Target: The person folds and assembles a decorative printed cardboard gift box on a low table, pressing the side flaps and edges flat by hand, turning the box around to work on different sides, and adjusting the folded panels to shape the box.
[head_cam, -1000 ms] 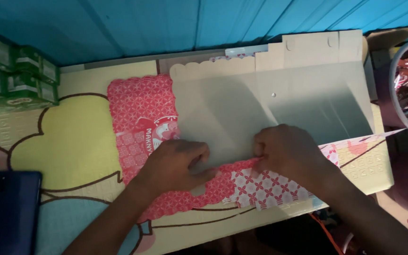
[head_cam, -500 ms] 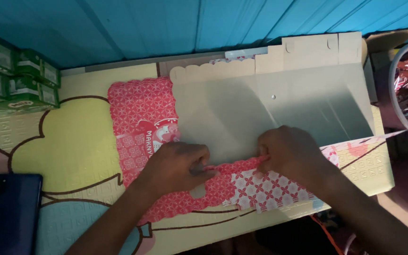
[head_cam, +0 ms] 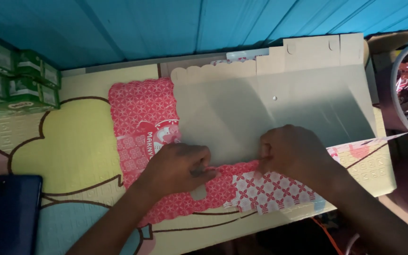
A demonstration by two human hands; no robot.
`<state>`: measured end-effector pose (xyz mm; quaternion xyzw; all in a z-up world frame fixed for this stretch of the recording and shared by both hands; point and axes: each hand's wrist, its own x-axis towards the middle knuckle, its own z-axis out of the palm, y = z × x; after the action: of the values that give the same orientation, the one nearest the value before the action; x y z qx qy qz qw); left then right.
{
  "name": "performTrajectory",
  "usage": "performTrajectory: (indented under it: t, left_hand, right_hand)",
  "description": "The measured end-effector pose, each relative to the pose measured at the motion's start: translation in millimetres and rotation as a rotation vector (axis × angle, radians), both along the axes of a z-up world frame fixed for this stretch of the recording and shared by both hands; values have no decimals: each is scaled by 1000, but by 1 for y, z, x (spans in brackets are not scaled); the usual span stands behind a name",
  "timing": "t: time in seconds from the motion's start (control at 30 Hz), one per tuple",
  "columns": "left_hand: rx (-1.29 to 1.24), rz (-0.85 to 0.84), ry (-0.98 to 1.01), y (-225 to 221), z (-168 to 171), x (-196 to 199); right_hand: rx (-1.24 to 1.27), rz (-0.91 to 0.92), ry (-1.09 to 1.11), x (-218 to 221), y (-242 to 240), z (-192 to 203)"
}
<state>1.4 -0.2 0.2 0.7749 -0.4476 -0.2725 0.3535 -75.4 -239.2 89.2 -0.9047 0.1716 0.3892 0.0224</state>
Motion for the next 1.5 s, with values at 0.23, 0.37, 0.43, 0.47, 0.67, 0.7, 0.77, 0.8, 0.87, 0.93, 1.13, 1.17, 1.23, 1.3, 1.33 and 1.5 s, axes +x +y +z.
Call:
performTrajectory:
  t: [0.23, 0.37, 0.43, 0.47, 0.67, 0.7, 0.77, 0.8, 0.87, 0.93, 1.13, 1.17, 1.23, 1.3, 1.33, 1.5]
  left_hand:
    - [-28, -1, -21, 2, -4, 0]
    - [-75, 10, -77, 4, -5, -3]
    - [-70, -3, -82, 3, -1, 0]
    - [-65, -18, -86, 3, 1, 1]
    - [-66, -11, -44, 6, -3, 1]
    - [-63, -12, -45, 6, -2, 1]
    - [-100, -19, -24, 7, 1, 2]
    - [-98, -20, -23, 7, 2, 3]
    - [-102, -38, -17, 6, 4, 6]
    - [-104, -34, -10, 7, 3, 6]
    - [-120, -23, 0, 8, 5, 5]
    - [-121, -19, 2, 8, 4, 5]
    - [-135, -23, 0, 8, 6, 6]
    - [-148, -24, -3, 9, 7, 7]
    - [-143, -17, -9, 9, 7, 7]
    - [-141, -35, -4, 9, 9, 8]
  right_hand:
    - [149, -46, -22, -1, 6, -7]
    - [97, 39, -59, -5, 12, -25]
    - [141, 6, -67, 1, 15, -13]
    - [186, -29, -74, 3, 17, -8]
    - [194, -92, -35, 12, 33, -3]
    - [198, -94, -35, 12, 36, -5]
    - [164, -60, -17, 12, 41, -9]
    - [166, -60, -16, 12, 42, -11]
    - [163, -35, -34, 13, 43, -14]
    - [152, -38, -12, 17, 48, -12]
    - [136, -7, -31, 15, 54, -20]
    - [157, 9, -52, 13, 54, -22]
    - [170, 6, -45, 14, 53, -26]
    - [183, 7, -38, 16, 55, -25]
    - [189, 32, -42, 17, 58, -22]
    - [270, 44, -63, 20, 66, -18]
